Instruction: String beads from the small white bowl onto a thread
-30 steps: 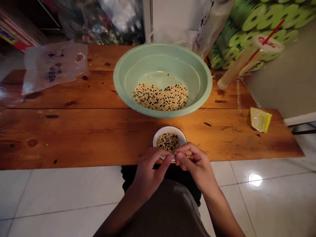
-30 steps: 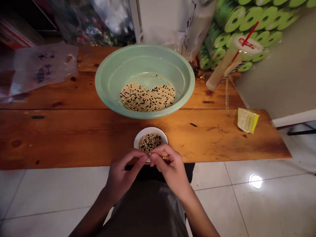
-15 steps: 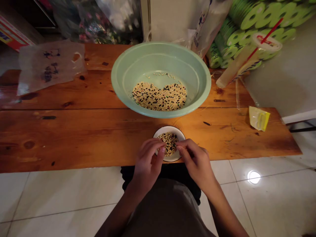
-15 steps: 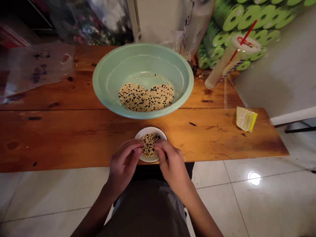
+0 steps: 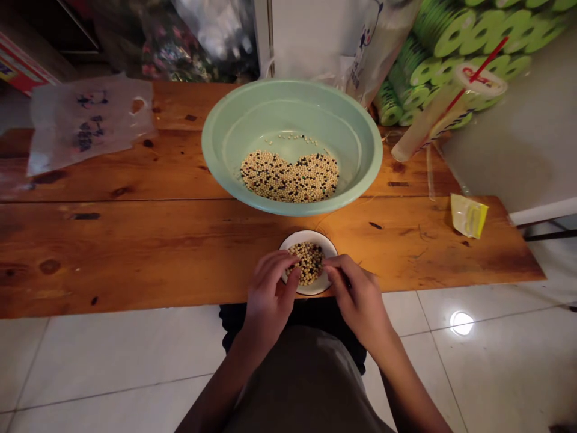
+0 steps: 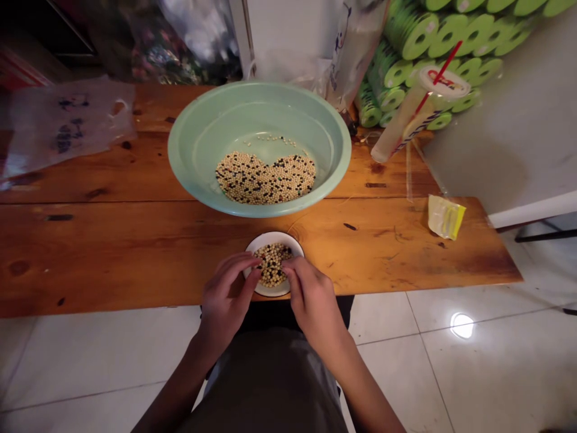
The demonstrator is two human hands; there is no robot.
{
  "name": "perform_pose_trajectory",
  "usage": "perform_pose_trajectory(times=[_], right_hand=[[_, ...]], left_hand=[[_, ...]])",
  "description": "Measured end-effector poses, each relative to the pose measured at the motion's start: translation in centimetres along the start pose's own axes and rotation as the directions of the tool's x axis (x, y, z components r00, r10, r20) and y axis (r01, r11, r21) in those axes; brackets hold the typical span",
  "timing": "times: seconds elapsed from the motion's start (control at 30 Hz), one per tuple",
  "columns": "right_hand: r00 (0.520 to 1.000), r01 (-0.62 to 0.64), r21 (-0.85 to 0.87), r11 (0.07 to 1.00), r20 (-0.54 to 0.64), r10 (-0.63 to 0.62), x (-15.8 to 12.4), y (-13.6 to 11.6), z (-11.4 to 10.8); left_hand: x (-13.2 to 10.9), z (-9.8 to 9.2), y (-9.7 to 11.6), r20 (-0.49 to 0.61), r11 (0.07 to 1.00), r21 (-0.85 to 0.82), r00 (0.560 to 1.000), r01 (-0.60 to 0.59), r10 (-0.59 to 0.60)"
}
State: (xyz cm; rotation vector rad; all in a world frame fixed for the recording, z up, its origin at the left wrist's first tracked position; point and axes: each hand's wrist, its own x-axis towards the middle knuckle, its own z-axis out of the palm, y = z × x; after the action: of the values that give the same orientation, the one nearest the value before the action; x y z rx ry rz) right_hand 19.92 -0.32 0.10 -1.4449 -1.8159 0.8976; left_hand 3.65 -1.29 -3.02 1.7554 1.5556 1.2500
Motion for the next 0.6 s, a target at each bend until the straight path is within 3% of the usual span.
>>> perform_pose_trajectory(times=[0.27, 0.6], right_hand=[[0.997, 0.022, 0.017, 1.0, 0.069, -0.023, -0.15, -0.23, -0.31], [0.999, -0.05, 0.073, 0.996, 0.007, 0.049, -0.34, 0.23, -0.38]], left_hand=[[-0.05, 0.13, -0.18, 0.029, 0.997, 0.058, 0.998, -0.06, 0.058], [-0.1, 0.08, -0.37, 0.033, 0.998, 0.022, 0.998, -0.051, 0.05]])
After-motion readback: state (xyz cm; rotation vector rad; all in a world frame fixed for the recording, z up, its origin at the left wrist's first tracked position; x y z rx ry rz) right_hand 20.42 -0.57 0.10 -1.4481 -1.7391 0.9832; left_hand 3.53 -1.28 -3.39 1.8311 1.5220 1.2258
